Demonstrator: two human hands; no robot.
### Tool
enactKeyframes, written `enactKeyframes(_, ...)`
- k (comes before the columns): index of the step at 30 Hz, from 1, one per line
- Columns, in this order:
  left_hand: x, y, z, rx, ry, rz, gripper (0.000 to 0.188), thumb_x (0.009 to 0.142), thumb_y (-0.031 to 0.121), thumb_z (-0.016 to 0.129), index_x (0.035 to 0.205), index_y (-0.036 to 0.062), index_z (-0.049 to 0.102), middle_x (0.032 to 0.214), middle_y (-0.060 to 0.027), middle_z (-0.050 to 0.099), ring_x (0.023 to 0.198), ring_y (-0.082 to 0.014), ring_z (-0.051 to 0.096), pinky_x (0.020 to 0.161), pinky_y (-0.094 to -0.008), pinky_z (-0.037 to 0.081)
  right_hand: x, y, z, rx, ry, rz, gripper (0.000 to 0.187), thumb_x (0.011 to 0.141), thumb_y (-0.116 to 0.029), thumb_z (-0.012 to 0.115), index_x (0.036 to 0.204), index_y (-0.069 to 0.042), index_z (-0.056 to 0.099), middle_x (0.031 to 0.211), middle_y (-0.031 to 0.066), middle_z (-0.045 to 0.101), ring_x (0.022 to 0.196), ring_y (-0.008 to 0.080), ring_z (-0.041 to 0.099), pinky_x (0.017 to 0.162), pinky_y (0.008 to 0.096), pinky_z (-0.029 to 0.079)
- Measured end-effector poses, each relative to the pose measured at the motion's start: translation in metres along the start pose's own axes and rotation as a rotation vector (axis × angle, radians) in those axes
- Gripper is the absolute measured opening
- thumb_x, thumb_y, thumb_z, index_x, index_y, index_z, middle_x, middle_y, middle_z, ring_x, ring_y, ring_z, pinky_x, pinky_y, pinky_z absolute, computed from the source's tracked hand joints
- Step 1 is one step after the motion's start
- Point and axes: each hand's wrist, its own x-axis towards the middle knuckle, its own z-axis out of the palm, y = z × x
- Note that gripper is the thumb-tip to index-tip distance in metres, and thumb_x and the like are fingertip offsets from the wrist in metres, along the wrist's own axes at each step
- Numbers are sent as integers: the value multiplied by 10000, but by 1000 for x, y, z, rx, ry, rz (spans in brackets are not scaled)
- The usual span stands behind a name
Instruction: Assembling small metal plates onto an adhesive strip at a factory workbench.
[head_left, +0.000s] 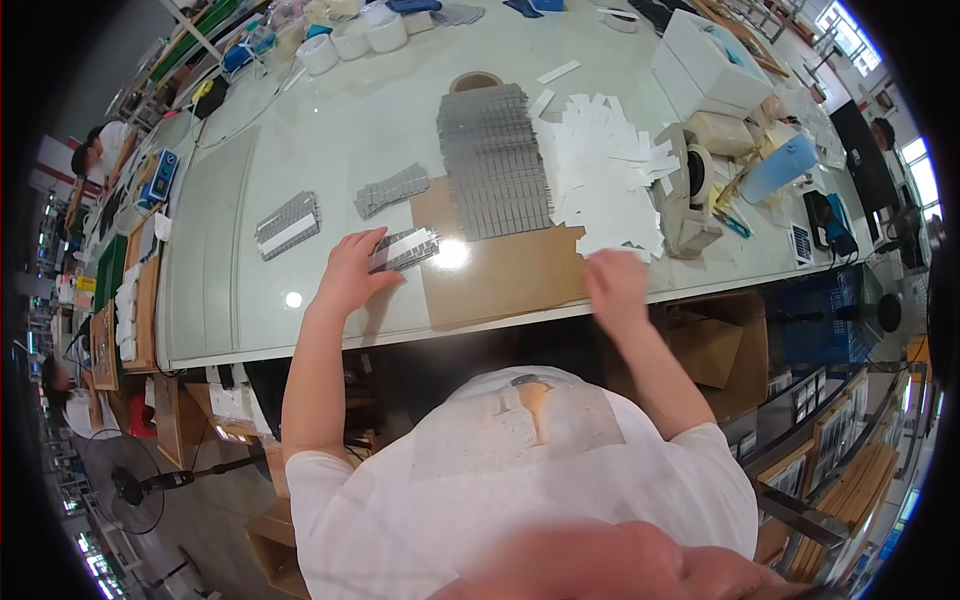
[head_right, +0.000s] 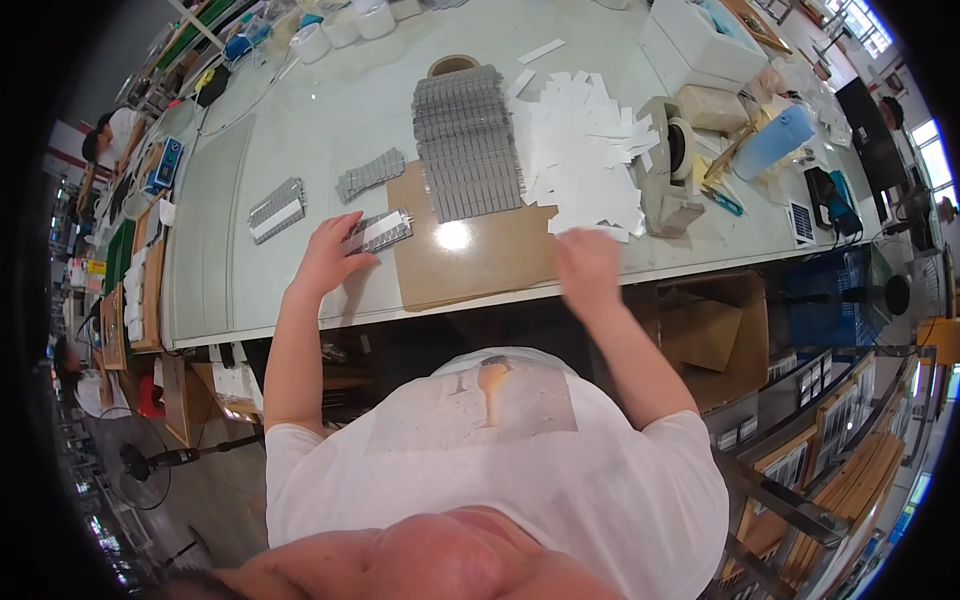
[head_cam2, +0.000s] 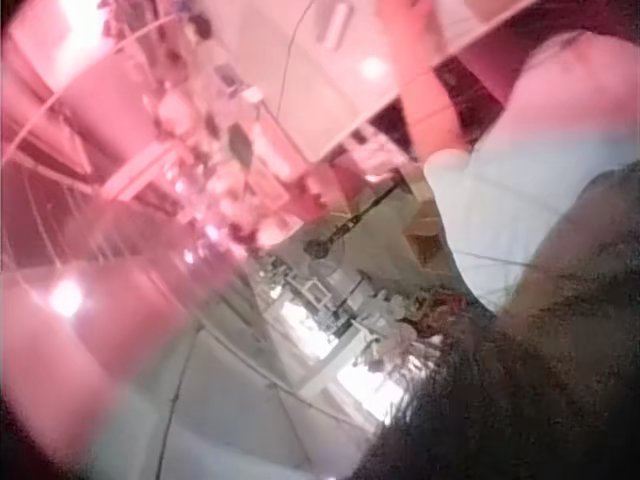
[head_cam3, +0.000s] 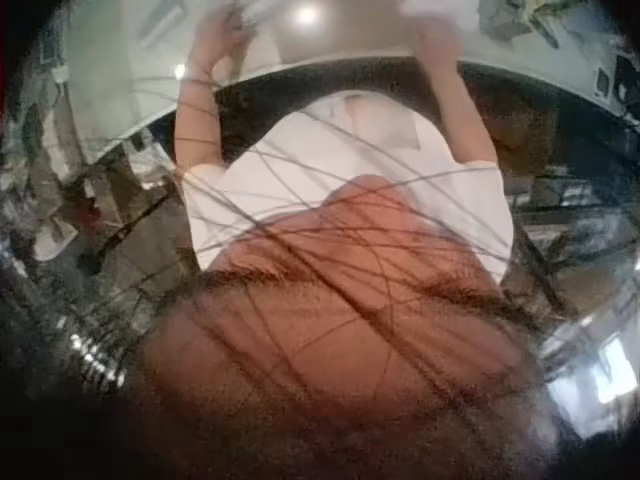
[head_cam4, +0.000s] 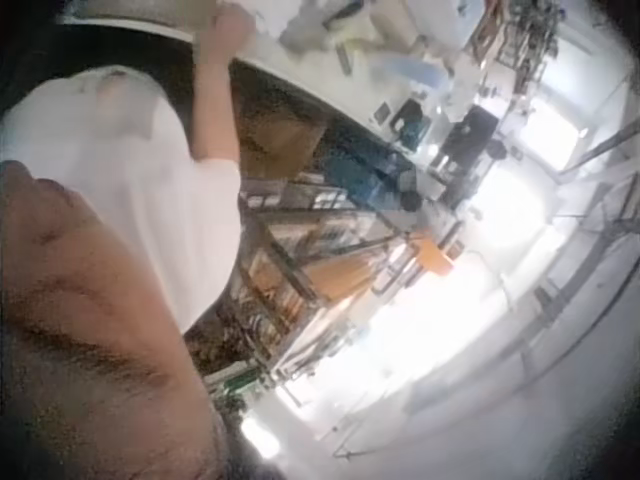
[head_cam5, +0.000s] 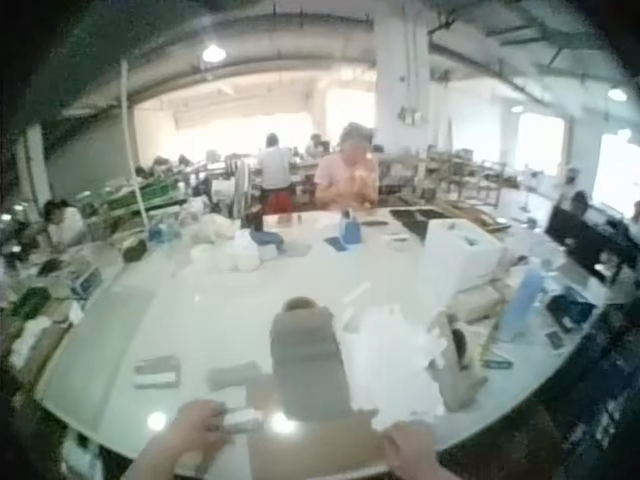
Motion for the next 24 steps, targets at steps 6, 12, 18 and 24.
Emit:
enactKeyframes(6, 1, -13, -2, 63, 45, 67, 602, 806, 239, 847, 1343, 71, 635, 1350, -88, 652, 1287, -313, 559, 1088, -417, 458, -5, 61, -23, -95, 80, 108, 119, 867, -99, 718, 981, -65, 718, 1005, 95, 657, 964, 328, 602, 837, 463, 469)
enactKeyframes(12, -7, -6, 10, 227, 235, 229, 488, 841, 206, 810, 1290, 81, 665, 1283, -115, 681, 1221, -332, 599, 1027, -433, 489, 14, 31, 0, -41, 174, 33, 129, 858, -92, 728, 981, -56, 713, 998, 94, 680, 935, 334, 631, 837, 451, 482)
enactKeyframes(18, -38, 63, 66, -223, 218, 336, 183, 891, 150, 722, 1055, 68, 717, 1099, -109, 726, 1033, -351, 661, 920, -444, 529, 71, 8, 31, 107, 76, -144, 124, 860, -91, 720, 979, -60, 705, 978, 78, 697, 901, 293, 656, 812, 429, 492)
enactKeyframes(24, -58, 98, 110, -344, 279, 389, 130, 869, 94, 735, 997, 72, 720, 1040, -90, 730, 965, -331, 664, 881, -425, 525, 86, 14, 53, -26, 0, -179, 90, 873, -111, 709, 958, -87, 696, 877, 54, 658, 834, 269, 652, 735, 430, 478)
